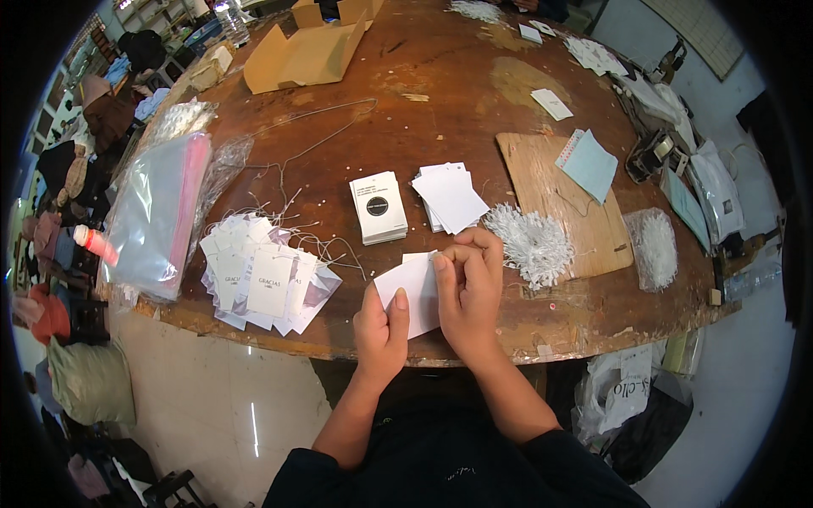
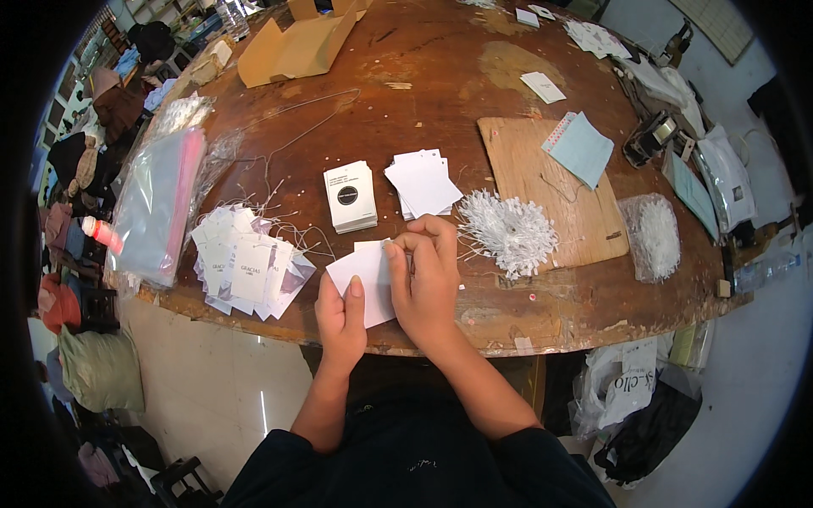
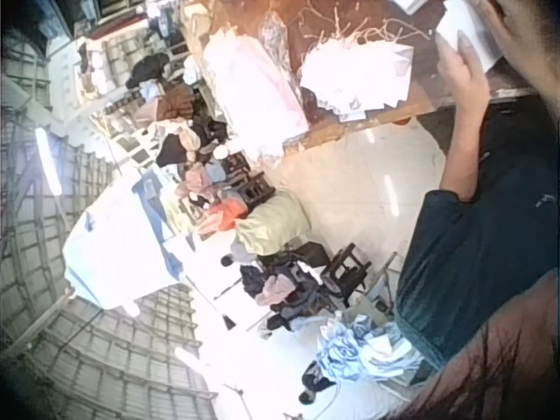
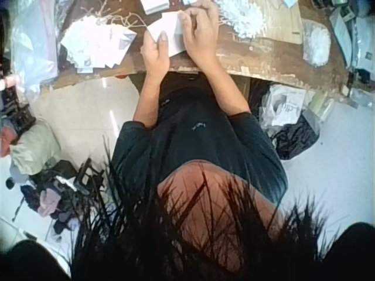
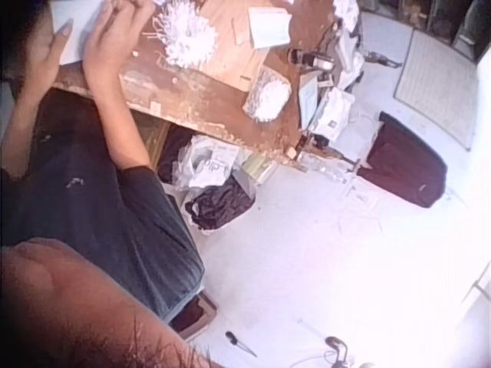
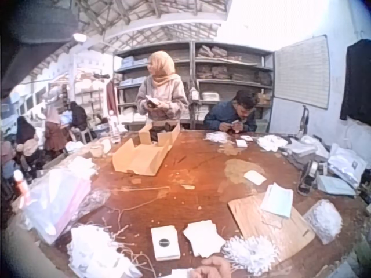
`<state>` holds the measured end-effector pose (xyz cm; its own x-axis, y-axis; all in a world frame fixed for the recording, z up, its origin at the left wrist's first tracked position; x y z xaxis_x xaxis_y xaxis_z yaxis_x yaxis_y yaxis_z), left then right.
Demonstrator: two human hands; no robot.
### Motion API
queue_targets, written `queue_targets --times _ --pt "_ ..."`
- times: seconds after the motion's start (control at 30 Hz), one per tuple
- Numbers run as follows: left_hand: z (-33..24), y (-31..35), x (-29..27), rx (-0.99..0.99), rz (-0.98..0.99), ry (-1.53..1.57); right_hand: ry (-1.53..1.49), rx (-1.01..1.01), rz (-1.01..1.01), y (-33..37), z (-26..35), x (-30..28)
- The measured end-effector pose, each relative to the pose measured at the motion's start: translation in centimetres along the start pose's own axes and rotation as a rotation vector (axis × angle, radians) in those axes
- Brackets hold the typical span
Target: The person repeatedly picks up small white paper tags and thin white strings from a wooden table, threads the string through a hole in each tag, and places the assembled tag into a growing stack. The person handles the items one at a time throughout the clip.
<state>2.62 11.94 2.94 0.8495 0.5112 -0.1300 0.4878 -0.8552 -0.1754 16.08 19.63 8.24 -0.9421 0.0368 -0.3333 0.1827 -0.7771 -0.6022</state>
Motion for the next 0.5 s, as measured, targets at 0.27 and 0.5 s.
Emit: queue_targets --times 0.27,0.5 --pt "-4.5 0.4 0.7 0.465 -0.019 -0.334 -0.214 0.168 0.004 0.1 -1.3 1.0" --pt "-6.6 2.0 0.1 0.764 -0.148 -0.735 -0.870 0.817 0.173 2.9 -4.2 4.0"
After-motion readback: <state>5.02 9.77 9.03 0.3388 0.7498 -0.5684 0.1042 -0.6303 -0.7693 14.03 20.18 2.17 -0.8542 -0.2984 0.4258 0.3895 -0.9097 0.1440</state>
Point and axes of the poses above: each hand's wrist, its own y-axis away from the middle knuckle, its own x-axis out of the palm, z = x × y, the point moved 10 cm from there along -y, towards the middle knuckle, and after that the axes turned 6 degrees about -x, right-handed, at the moved point
